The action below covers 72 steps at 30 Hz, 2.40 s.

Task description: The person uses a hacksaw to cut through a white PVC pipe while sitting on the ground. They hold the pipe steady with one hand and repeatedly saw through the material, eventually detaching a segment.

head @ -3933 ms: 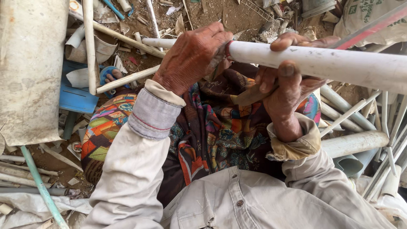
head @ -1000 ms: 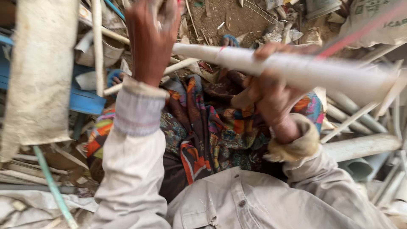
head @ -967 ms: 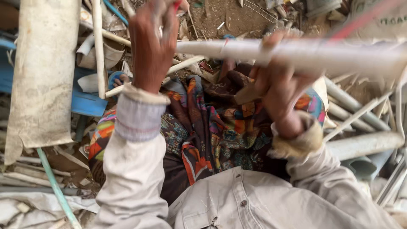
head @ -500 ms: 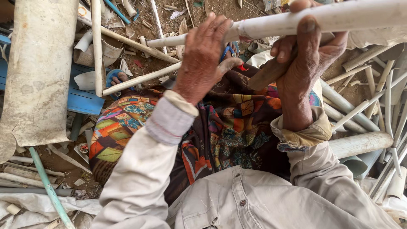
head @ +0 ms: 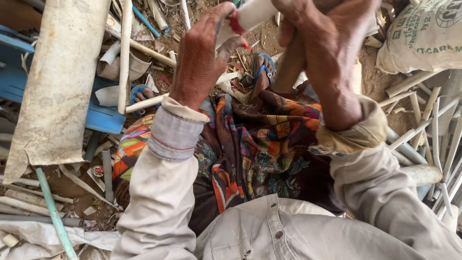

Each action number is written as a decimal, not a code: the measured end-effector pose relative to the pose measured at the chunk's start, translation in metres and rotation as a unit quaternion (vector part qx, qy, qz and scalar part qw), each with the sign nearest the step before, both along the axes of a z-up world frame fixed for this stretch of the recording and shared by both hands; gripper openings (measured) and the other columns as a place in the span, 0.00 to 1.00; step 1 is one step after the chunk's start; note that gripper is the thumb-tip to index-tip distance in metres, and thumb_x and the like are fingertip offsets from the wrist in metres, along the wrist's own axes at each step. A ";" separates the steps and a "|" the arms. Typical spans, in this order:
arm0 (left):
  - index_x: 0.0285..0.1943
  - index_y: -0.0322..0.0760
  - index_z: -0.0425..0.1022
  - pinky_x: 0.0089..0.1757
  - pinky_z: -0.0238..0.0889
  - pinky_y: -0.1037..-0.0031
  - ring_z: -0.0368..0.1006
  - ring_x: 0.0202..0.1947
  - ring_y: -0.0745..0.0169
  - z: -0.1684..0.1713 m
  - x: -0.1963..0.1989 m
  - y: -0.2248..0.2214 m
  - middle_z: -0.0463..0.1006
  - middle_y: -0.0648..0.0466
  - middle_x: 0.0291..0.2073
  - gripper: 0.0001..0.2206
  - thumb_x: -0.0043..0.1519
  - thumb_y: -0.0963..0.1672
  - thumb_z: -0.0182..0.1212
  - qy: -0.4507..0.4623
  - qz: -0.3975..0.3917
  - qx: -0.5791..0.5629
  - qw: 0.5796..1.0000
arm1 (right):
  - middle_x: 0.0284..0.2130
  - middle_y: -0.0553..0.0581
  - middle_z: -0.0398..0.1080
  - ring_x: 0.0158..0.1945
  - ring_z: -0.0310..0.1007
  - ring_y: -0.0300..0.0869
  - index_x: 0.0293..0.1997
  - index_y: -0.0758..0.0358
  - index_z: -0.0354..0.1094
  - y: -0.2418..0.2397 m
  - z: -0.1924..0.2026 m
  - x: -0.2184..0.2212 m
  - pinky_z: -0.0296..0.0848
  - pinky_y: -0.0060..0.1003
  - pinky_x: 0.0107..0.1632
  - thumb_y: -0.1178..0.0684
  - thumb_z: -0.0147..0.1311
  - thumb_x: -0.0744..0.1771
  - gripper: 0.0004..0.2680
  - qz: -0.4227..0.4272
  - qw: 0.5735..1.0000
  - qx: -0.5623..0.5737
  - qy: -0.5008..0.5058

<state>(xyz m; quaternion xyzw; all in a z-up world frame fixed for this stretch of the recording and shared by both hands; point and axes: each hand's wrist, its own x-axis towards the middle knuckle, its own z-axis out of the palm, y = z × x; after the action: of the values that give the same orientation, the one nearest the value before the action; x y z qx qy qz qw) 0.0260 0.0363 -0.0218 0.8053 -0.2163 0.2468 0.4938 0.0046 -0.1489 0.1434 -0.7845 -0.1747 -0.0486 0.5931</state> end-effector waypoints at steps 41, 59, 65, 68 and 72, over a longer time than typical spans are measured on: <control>0.65 0.29 0.66 0.48 0.76 0.58 0.79 0.51 0.43 -0.031 0.027 -0.038 0.79 0.39 0.53 0.27 0.71 0.55 0.62 -0.030 0.113 0.110 0.987 | 0.26 0.61 0.72 0.25 0.73 0.42 0.46 0.72 0.70 -0.040 -0.053 0.042 0.71 0.32 0.28 0.53 0.56 0.78 0.10 0.052 0.994 0.093 -0.016; 0.75 0.18 0.54 0.60 0.70 0.61 0.73 0.62 0.39 -0.045 0.022 -0.068 0.71 0.30 0.64 0.23 0.78 0.44 0.52 -0.119 0.044 0.271 0.954 | 0.26 0.62 0.71 0.22 0.70 0.42 0.45 0.72 0.68 -0.064 -0.070 0.023 0.71 0.35 0.26 0.57 0.58 0.76 0.07 -0.004 0.985 0.172 0.001; 0.74 0.18 0.56 0.62 0.70 0.62 0.74 0.63 0.41 -0.052 0.020 -0.074 0.72 0.30 0.63 0.21 0.77 0.41 0.53 -0.114 0.033 0.251 0.961 | 0.24 0.59 0.70 0.22 0.70 0.41 0.46 0.71 0.67 -0.068 -0.074 0.016 0.70 0.33 0.26 0.56 0.56 0.76 0.07 -0.007 0.987 0.162 -0.018; 0.74 0.20 0.57 0.63 0.69 0.63 0.73 0.64 0.41 -0.054 0.023 -0.079 0.72 0.31 0.63 0.20 0.77 0.40 0.55 -0.089 0.016 0.202 0.975 | 0.24 0.59 0.70 0.22 0.70 0.41 0.46 0.71 0.68 -0.068 -0.075 0.011 0.69 0.32 0.26 0.55 0.56 0.76 0.08 -0.026 0.984 0.174 -0.004; 0.73 0.23 0.57 0.62 0.69 0.58 0.72 0.63 0.38 -0.050 0.015 -0.071 0.73 0.31 0.62 0.23 0.73 0.42 0.57 -0.024 -0.036 0.104 0.994 | 0.24 0.59 0.71 0.22 0.70 0.41 0.47 0.70 0.67 -0.069 -0.076 0.016 0.71 0.33 0.27 0.55 0.56 0.76 0.08 -0.012 0.983 0.182 -0.013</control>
<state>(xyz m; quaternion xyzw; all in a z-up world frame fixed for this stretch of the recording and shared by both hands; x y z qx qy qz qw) 0.0411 -0.0348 -0.0717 0.8380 -0.2815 0.2239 0.4104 0.0203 -0.2176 0.0669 -0.6649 -0.1618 -0.0969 0.7227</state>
